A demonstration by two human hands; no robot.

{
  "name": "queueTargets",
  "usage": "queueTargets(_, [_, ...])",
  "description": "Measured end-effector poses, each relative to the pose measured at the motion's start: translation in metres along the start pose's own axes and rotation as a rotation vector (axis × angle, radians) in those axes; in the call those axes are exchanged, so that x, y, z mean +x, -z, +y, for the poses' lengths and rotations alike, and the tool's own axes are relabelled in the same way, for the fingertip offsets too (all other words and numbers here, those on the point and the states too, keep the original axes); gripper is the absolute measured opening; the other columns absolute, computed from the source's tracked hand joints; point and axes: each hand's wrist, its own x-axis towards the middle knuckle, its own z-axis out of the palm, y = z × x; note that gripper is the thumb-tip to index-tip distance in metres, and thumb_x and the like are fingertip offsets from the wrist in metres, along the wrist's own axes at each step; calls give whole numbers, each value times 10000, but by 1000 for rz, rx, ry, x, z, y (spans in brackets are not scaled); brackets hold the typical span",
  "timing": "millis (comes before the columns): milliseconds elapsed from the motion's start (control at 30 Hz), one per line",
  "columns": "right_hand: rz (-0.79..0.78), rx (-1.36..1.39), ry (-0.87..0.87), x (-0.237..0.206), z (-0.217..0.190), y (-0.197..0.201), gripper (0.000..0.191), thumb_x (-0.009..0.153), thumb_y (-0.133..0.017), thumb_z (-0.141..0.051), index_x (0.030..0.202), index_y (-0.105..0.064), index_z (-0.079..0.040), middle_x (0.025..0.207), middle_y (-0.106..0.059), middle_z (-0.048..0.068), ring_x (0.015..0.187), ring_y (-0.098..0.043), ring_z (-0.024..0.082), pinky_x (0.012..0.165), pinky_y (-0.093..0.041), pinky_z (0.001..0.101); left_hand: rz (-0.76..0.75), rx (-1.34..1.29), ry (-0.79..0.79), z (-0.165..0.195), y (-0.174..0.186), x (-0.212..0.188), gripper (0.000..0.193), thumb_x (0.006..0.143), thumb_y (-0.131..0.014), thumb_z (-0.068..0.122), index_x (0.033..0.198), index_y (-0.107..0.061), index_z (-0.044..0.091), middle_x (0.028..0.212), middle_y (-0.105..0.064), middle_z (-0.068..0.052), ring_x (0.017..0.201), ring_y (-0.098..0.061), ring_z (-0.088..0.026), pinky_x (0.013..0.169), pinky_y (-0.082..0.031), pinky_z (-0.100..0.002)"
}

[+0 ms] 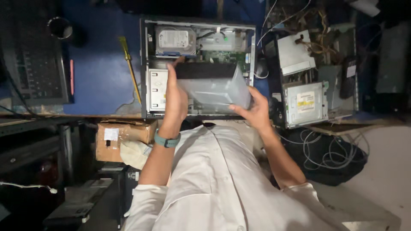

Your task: The person removes a hard drive from a blue plastic caddy, fits the drive into an open desktop computer case, and detaches the front panel. They then work on the motherboard area and use a screwdriver on components inside the case.

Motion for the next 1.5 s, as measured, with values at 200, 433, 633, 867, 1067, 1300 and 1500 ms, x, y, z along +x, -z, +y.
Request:
queueTargets(200, [100,-724,536,-12,-35,-12,613,680,-833,49,1240,-734,-181,1395,-572,138,1355,-509,370,1145,-457,454,-110,-283,508,7,36,-5,597,921,-667,411,1368,-567,28,1322,-659,-142,1212,-647,-296,1082,-498,-437])
queueTargets(433, [32,-295,388,-29,-53,-17,988,652,-832,-312,1497,-412,-19,1561,-341,268,1436,-353,440,1174,-302,530,-291,-200,244,0,67,-29,616,826,-665,156,1396,-537,-41,1304,-647,-162,1231,-633,-286,1103,-496,-422])
queueTargets(633, [63,153,-343,-38,-12,-44,697,961,-734,-320,1502,-448,15,1445,-593,194,1347,-541,241,1133,-409,348,-391,39,178,7,63,-49,745,855,-680,217,1522,-442,-12,1409,-572,-177,1285,-576,-272,1092,-465,-381])
queueTargets(867, [-50,927,-829,-46,42,-68,578,1046,-556,-473,1380,-578,-3,1227,-693,161,1039,-683,253,852,-572,377,-632,108,313,14,66,-67,924,959,-642,471,1680,-132,197,1607,-364,-139,1207,-488,-263,938,-483,-399])
queueTargets(1067, [217,780,-785,-47,46,-105,564,993,-569,-441,1398,-523,-50,1243,-677,106,1085,-676,207,904,-575,365,-583,223,190,-1,88,-60,897,994,-684,384,1656,-158,83,1569,-443,-187,1359,-536,-239,1103,-471,-368])
queueTargets(1300, [-188,272,-280,-16,28,-126,626,932,-726,-127,1486,-447,-43,1326,-600,99,1100,-620,151,929,-549,300,176,456,147,4,168,-13,629,963,-693,318,1440,-509,-49,1312,-677,-187,1138,-668,-238,971,-560,-346])
queueTargets(1500, [-260,272,-288,8,58,-112,427,995,-709,-146,1388,-596,-23,1260,-692,66,1053,-650,108,928,-548,272,334,463,-63,84,252,6,611,1064,-657,328,1495,-473,-65,1402,-645,-159,1239,-632,-206,1065,-508,-326])
